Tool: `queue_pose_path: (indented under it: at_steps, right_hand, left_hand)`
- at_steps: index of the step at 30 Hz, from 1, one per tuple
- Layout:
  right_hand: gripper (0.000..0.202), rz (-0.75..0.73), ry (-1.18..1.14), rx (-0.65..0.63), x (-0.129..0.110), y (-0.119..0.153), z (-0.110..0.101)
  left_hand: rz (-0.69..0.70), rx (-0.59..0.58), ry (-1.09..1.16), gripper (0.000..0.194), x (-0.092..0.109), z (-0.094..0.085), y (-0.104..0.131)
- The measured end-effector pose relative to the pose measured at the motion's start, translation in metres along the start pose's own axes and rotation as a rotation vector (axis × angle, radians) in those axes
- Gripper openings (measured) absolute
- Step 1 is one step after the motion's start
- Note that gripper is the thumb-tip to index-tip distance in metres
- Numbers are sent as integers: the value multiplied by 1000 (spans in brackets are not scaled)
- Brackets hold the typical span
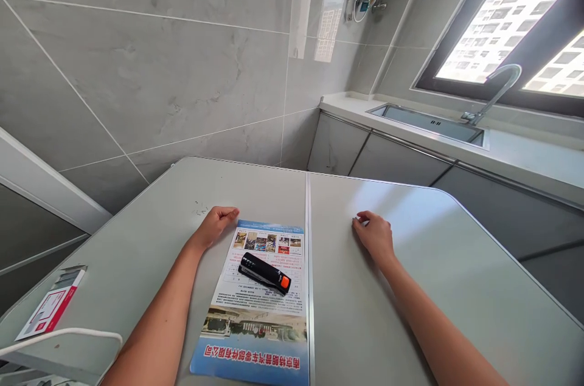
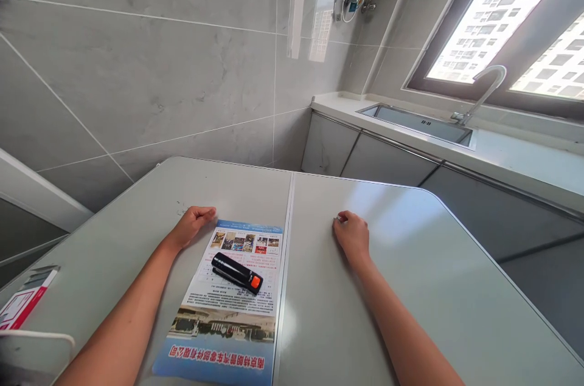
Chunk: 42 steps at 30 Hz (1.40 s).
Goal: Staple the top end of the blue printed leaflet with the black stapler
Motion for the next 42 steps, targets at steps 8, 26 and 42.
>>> queue_pose_path:
  at_steps: [8, 26, 42]
  right_hand:
    - [28, -292, -217, -32, -95, 11, 18]
    - [22, -511, -210, -72, -169, -11, 51]
    - [28, -39, 321, -51, 85, -17, -29]
  left_hand:
    - [-67, -109, 294, 70, 0, 6, 3]
    - [-71, -127, 156, 68, 1, 13, 0]
    - [-119, -156, 139, 67, -1, 19, 0]
Point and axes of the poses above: each hand's wrist, its own y-axis away from the middle knuckle, its own z-axis out of the palm, x = y × z, the point moved 3 cm from there along -y, towards the middle knuckle, and after that the axes turned 6 degrees about y, right-handed, at the moved point
